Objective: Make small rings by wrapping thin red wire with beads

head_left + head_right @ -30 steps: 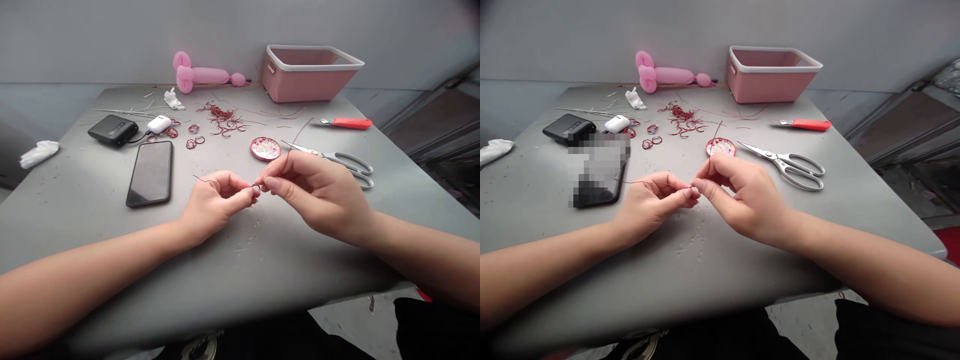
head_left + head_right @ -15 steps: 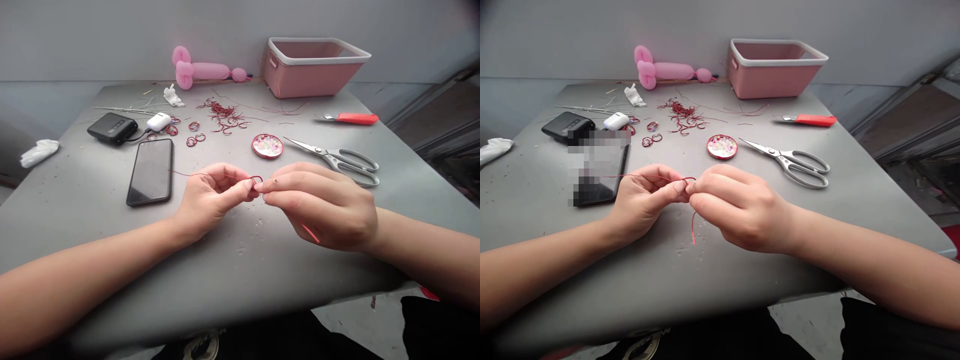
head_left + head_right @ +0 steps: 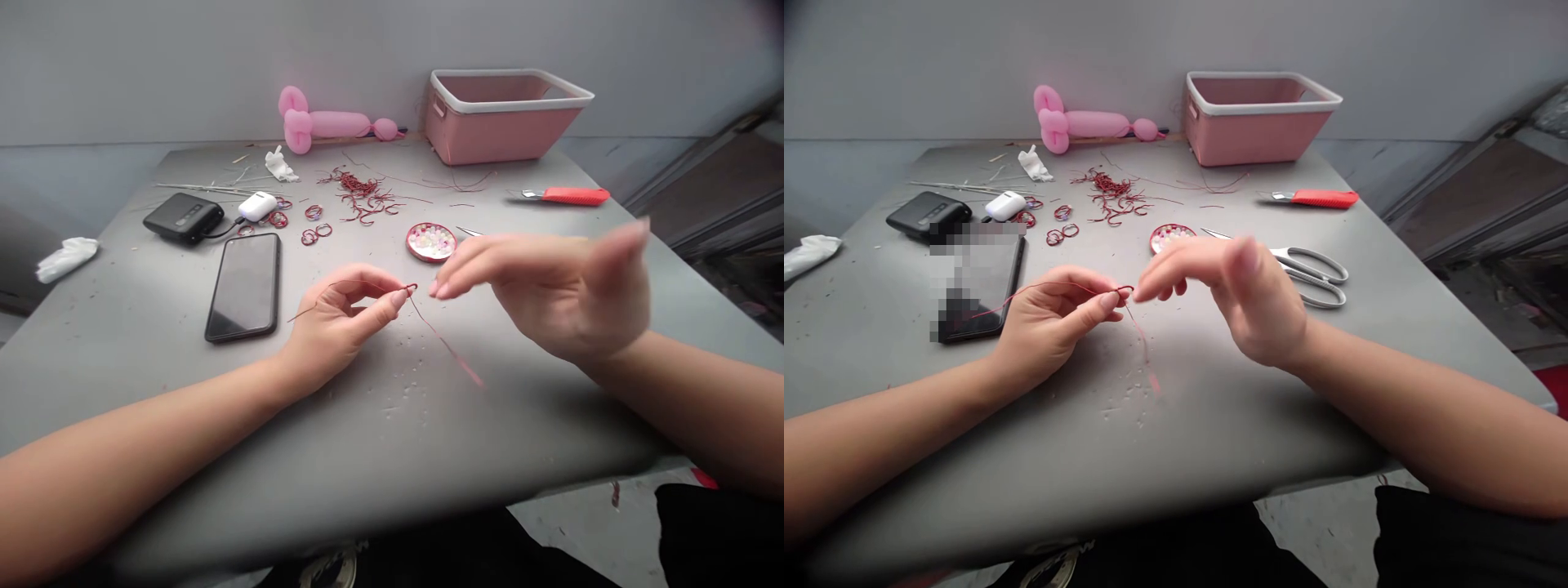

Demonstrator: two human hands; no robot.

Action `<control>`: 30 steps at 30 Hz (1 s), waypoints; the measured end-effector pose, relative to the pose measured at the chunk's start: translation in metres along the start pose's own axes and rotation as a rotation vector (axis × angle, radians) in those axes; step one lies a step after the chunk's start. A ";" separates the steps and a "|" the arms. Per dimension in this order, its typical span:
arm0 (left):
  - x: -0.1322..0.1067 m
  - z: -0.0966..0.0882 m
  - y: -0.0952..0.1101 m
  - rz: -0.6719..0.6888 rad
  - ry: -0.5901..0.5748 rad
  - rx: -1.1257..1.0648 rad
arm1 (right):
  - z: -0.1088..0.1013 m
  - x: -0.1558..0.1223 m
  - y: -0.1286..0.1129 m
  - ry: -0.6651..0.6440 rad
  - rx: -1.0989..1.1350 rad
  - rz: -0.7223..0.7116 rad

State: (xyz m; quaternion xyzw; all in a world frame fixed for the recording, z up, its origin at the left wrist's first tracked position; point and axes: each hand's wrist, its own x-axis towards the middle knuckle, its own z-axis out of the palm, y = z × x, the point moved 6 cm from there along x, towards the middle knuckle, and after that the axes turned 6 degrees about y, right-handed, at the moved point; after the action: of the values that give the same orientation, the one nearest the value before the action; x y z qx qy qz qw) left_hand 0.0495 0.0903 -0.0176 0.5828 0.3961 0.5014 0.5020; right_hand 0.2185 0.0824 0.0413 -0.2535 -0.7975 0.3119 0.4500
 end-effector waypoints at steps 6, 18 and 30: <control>-0.001 0.003 0.008 0.166 -0.045 0.049 | 0.014 -0.001 0.013 -0.007 -0.118 0.114; -0.005 0.004 0.004 0.169 -0.053 0.117 | 0.022 -0.003 0.016 -0.056 -0.124 0.240; -0.009 0.012 0.014 0.260 -0.076 0.292 | 0.026 -0.006 0.011 0.035 -0.192 0.248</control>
State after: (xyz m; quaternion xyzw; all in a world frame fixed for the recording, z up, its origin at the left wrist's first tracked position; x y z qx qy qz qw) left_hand 0.0586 0.0766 -0.0054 0.7141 0.3670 0.4769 0.3578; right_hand 0.1999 0.0783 0.0197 -0.3973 -0.7782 0.2828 0.3957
